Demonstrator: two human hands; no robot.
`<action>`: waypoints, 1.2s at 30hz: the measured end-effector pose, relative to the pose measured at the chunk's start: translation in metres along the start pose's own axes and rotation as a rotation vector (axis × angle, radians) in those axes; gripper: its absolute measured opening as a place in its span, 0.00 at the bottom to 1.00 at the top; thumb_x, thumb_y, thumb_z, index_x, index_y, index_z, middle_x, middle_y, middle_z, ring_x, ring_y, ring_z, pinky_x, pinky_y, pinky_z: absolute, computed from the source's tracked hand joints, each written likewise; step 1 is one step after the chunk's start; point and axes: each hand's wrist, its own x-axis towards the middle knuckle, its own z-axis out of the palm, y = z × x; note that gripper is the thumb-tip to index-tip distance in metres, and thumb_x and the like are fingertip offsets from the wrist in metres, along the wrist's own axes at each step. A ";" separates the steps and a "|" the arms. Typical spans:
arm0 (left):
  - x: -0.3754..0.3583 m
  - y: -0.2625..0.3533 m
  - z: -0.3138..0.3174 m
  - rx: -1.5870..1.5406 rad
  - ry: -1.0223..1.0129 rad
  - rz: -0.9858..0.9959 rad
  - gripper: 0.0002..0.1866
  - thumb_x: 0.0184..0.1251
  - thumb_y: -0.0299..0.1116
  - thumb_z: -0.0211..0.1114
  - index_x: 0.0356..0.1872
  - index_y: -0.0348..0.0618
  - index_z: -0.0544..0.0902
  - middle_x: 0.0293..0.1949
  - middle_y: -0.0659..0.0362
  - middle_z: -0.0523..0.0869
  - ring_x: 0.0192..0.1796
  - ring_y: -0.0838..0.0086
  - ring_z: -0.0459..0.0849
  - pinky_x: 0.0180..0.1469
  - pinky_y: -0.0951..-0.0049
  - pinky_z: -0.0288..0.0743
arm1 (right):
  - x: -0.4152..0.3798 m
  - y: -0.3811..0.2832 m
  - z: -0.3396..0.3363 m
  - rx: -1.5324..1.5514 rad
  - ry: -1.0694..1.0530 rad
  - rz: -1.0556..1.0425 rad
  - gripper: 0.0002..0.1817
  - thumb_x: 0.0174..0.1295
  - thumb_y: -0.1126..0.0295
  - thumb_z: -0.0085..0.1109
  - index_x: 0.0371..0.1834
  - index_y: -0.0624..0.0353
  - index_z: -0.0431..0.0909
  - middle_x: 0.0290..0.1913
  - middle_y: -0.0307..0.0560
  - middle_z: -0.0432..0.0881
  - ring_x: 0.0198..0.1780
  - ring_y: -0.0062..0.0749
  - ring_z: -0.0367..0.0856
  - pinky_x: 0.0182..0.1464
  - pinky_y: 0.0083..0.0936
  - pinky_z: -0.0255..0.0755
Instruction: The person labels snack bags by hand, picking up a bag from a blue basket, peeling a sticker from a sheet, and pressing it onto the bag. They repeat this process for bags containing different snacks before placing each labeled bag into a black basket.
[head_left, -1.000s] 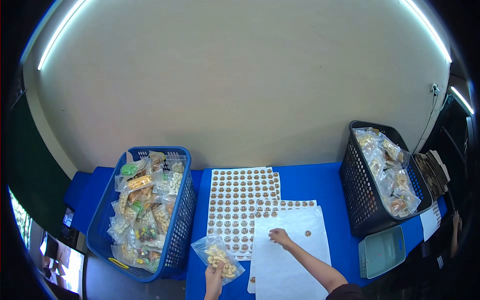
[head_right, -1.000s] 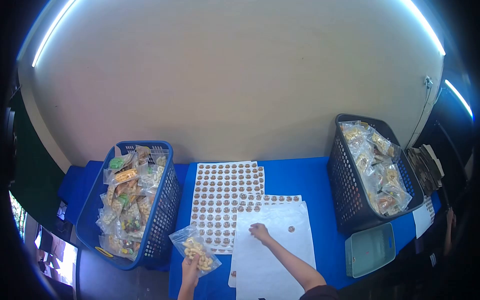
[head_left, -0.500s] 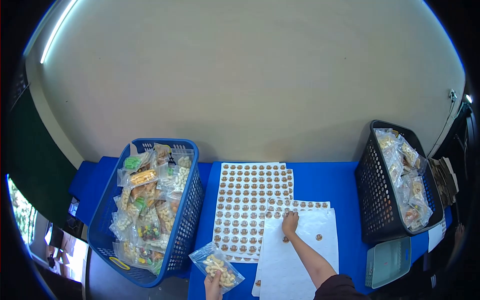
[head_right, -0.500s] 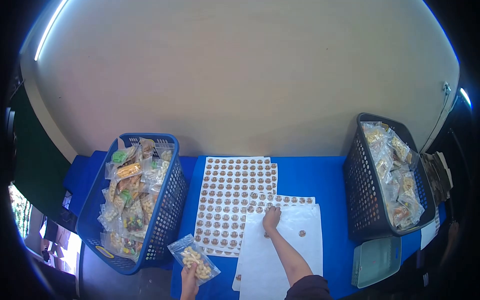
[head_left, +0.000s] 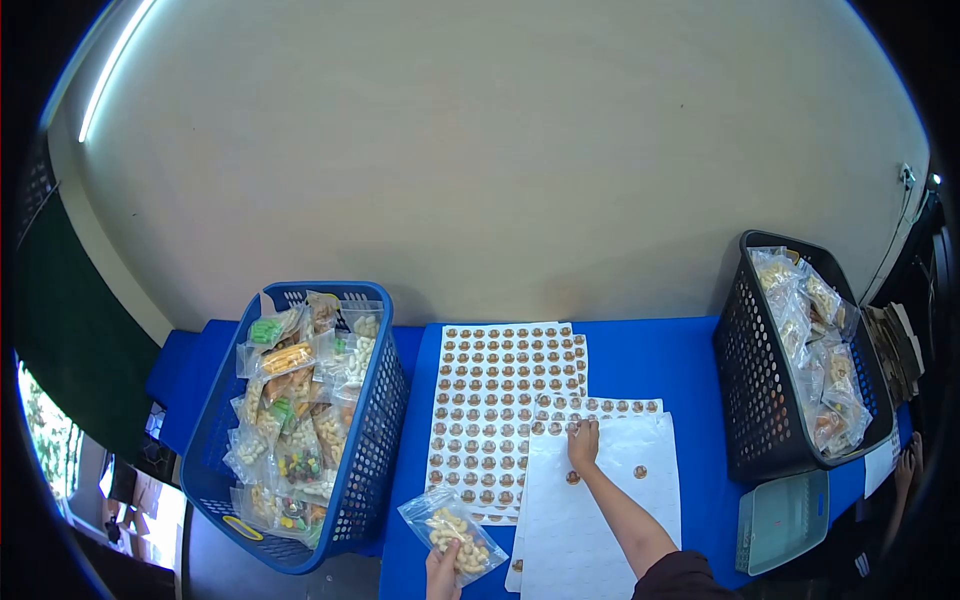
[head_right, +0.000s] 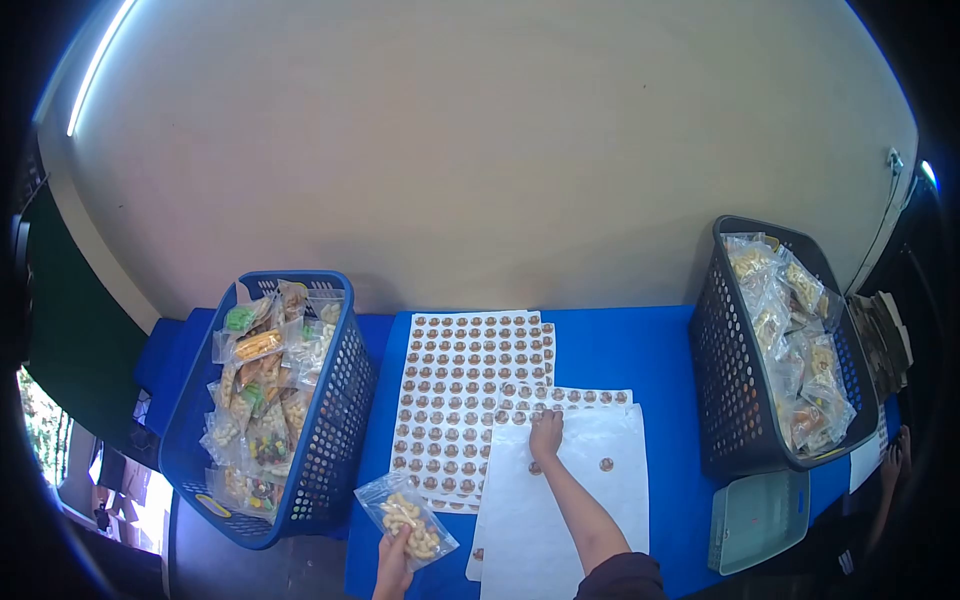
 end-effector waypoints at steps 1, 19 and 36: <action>0.000 -0.001 -0.001 0.003 0.001 0.001 0.16 0.64 0.28 0.50 0.51 0.33 0.65 0.44 0.49 0.77 0.44 0.65 0.80 0.45 0.67 0.76 | -0.001 0.002 0.004 -0.013 0.023 -0.017 0.13 0.48 0.71 0.60 0.36 0.63 0.72 0.42 0.54 0.68 0.44 0.47 0.70 0.46 0.36 0.67; -0.002 0.002 0.002 0.018 0.011 0.032 0.16 0.64 0.27 0.49 0.52 0.33 0.65 0.43 0.49 0.78 0.42 0.66 0.80 0.43 0.68 0.77 | -0.002 0.004 0.001 0.014 0.041 -0.062 0.12 0.50 0.71 0.57 0.38 0.61 0.74 0.42 0.51 0.68 0.44 0.46 0.72 0.44 0.36 0.68; -0.007 0.004 0.003 0.016 0.025 0.004 0.15 0.63 0.27 0.51 0.50 0.33 0.67 0.42 0.50 0.78 0.41 0.67 0.80 0.43 0.68 0.76 | 0.000 0.000 0.000 -0.025 -0.055 0.012 0.12 0.50 0.76 0.54 0.39 0.61 0.69 0.43 0.54 0.66 0.43 0.49 0.72 0.45 0.37 0.68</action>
